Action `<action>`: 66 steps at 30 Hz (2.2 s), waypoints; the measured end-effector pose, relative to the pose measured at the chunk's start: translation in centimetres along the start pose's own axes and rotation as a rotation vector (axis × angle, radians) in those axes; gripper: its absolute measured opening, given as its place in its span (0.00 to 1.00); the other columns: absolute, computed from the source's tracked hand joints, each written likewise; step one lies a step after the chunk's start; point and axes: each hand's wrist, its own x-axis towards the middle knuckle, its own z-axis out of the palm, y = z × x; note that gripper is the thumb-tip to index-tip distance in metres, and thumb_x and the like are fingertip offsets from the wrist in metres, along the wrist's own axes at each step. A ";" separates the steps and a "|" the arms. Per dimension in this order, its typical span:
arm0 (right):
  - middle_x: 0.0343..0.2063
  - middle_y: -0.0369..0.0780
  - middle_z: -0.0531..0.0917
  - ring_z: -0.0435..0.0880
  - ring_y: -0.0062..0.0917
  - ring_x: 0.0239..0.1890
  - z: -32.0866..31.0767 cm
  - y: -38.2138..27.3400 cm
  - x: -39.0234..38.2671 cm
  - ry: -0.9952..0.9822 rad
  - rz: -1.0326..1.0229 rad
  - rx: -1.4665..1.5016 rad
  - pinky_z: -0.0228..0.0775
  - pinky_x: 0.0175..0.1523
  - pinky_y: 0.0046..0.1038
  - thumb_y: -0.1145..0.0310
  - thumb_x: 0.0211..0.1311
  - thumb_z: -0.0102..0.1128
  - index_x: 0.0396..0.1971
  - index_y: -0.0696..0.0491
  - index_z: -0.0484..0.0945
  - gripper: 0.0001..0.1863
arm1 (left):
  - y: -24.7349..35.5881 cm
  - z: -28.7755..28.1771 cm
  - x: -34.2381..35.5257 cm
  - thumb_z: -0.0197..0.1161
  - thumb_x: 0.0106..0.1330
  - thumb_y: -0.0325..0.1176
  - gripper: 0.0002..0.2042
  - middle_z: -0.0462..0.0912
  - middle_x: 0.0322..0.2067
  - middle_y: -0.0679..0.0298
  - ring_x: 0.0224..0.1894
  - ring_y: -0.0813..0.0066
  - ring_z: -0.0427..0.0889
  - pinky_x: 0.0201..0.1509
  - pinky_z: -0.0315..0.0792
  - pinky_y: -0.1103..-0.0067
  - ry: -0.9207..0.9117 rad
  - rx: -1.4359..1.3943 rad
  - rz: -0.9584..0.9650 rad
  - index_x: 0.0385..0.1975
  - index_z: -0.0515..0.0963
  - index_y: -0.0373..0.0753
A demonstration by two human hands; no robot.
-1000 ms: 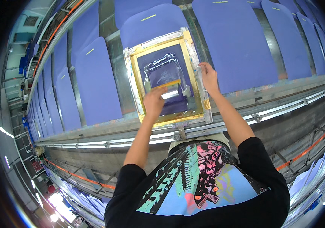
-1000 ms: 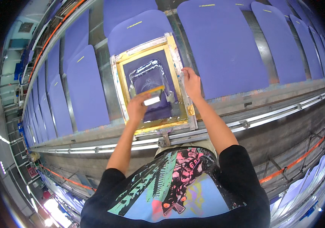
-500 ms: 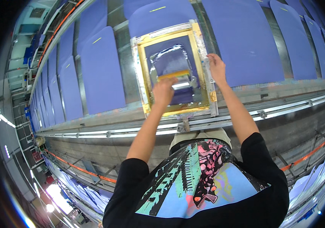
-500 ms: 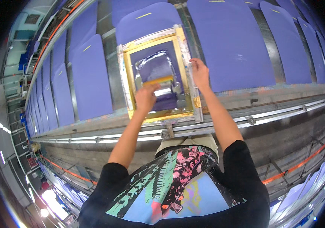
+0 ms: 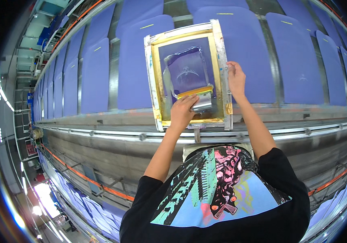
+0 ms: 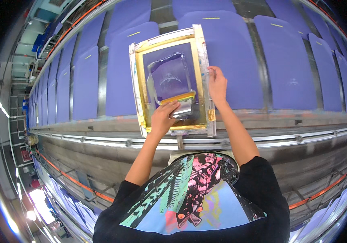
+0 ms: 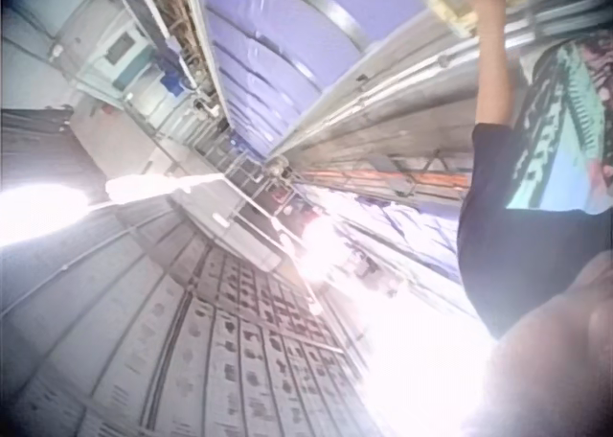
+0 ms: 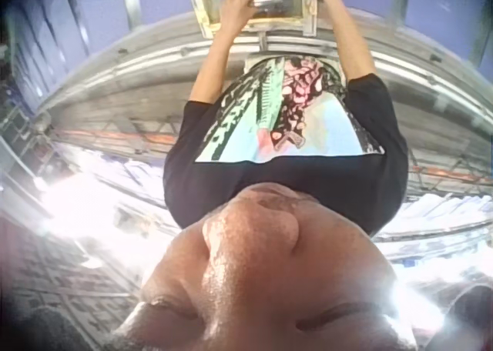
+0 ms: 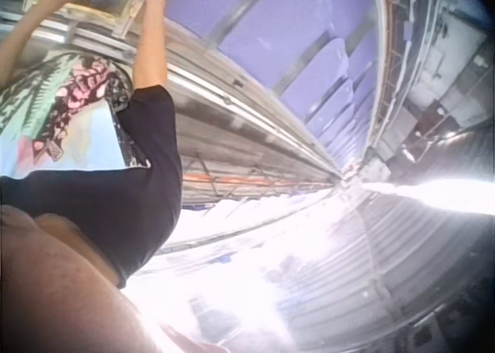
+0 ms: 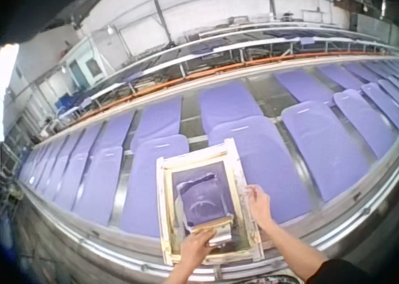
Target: The person pours purple ink onto a screen printing frame and uses a squeegee to spread the ink across the mesh. They then move the frame to a conveyor belt and repeatedly pull the squeegee across the screen to print a design onto a series of purple fabric pieces.
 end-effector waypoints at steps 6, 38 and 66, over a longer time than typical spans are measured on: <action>0.17 0.33 0.70 0.65 0.17 0.20 14.7 -3.0 -6.2 -0.043 0.074 0.016 0.59 0.27 0.29 0.66 0.78 0.54 0.47 0.52 0.82 0.09 | -14.6 -8.0 -4.5 0.68 0.46 0.21 0.30 0.85 0.58 0.69 0.59 0.60 0.82 0.58 0.74 0.65 -0.078 0.024 -0.023 0.54 0.85 0.48; 0.32 0.51 0.86 0.86 0.49 0.32 22.0 -3.9 -8.5 -0.016 0.103 -0.135 0.74 0.40 0.45 0.66 0.76 0.55 0.47 0.52 0.82 0.10 | -25.6 -10.8 -2.7 0.65 0.51 0.17 0.24 0.89 0.50 0.69 0.49 0.64 0.88 0.50 0.82 0.70 0.047 0.124 0.035 0.45 0.90 0.53; 0.19 0.38 0.74 0.70 0.23 0.23 26.7 -11.6 -9.4 -0.013 0.065 -0.090 0.65 0.32 0.33 0.64 0.77 0.56 0.46 0.51 0.84 0.10 | -27.3 -17.1 -8.1 0.64 0.53 0.18 0.27 0.86 0.57 0.66 0.59 0.57 0.83 0.60 0.78 0.67 0.016 -0.033 0.074 0.55 0.85 0.46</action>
